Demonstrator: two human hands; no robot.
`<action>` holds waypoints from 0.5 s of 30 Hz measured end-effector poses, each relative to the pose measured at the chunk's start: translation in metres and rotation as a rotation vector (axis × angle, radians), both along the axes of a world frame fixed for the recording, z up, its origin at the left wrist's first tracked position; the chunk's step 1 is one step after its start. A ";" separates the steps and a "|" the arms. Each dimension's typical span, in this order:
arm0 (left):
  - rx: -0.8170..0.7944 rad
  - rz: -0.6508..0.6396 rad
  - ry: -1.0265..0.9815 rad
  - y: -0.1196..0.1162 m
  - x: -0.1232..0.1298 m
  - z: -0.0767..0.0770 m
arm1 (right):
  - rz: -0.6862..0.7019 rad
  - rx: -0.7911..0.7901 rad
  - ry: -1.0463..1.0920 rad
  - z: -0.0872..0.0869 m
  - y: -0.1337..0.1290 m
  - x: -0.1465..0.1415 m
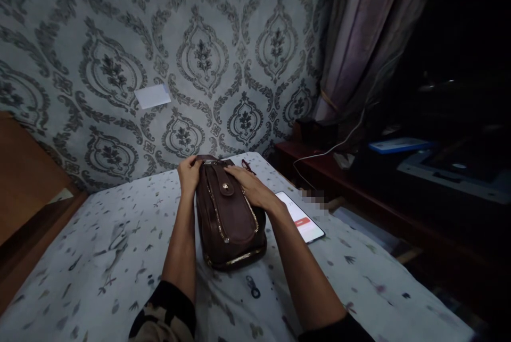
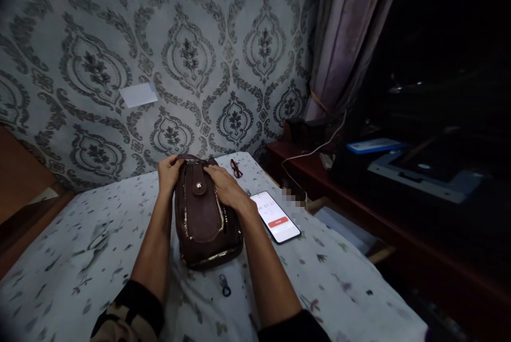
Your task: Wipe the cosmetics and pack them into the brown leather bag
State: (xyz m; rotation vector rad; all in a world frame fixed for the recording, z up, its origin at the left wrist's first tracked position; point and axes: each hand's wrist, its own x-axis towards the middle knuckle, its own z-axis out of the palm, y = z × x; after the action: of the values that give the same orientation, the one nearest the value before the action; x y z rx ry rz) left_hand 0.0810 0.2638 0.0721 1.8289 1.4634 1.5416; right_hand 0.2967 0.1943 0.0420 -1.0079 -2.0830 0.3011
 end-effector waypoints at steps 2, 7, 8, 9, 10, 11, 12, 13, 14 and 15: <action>0.001 0.001 -0.007 0.000 0.000 0.000 | -0.004 -0.006 -0.002 0.000 0.001 -0.001; 0.005 0.004 -0.027 0.001 0.002 0.000 | 0.006 0.011 0.000 -0.001 0.003 0.000; 0.008 0.005 -0.029 0.001 0.002 0.000 | 0.010 0.010 -0.003 -0.002 0.004 0.000; 0.012 0.007 -0.031 0.000 0.002 0.000 | 0.015 0.007 -0.009 -0.002 0.004 0.001; 0.016 0.007 -0.032 0.000 0.002 0.000 | 0.019 0.005 -0.014 -0.002 0.004 0.001; 0.020 0.007 -0.035 0.000 0.003 0.001 | 0.024 0.005 -0.017 -0.002 0.004 0.001; 0.024 0.006 -0.038 -0.001 0.003 0.001 | 0.027 0.007 -0.019 -0.002 0.005 0.002; 0.029 0.005 -0.041 -0.002 0.004 0.001 | 0.030 0.010 -0.019 -0.003 0.005 0.002; 0.034 0.003 -0.045 -0.003 0.004 0.002 | 0.034 0.014 -0.018 -0.003 0.006 0.002; 0.040 0.003 -0.050 -0.004 0.005 0.003 | 0.037 0.018 -0.015 -0.003 0.006 0.003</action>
State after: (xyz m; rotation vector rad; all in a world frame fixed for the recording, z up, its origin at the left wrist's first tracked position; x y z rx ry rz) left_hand 0.0859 0.2603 0.0749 1.7980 1.4237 1.6165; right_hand 0.2992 0.2006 0.0385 -0.9649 -2.1162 0.2941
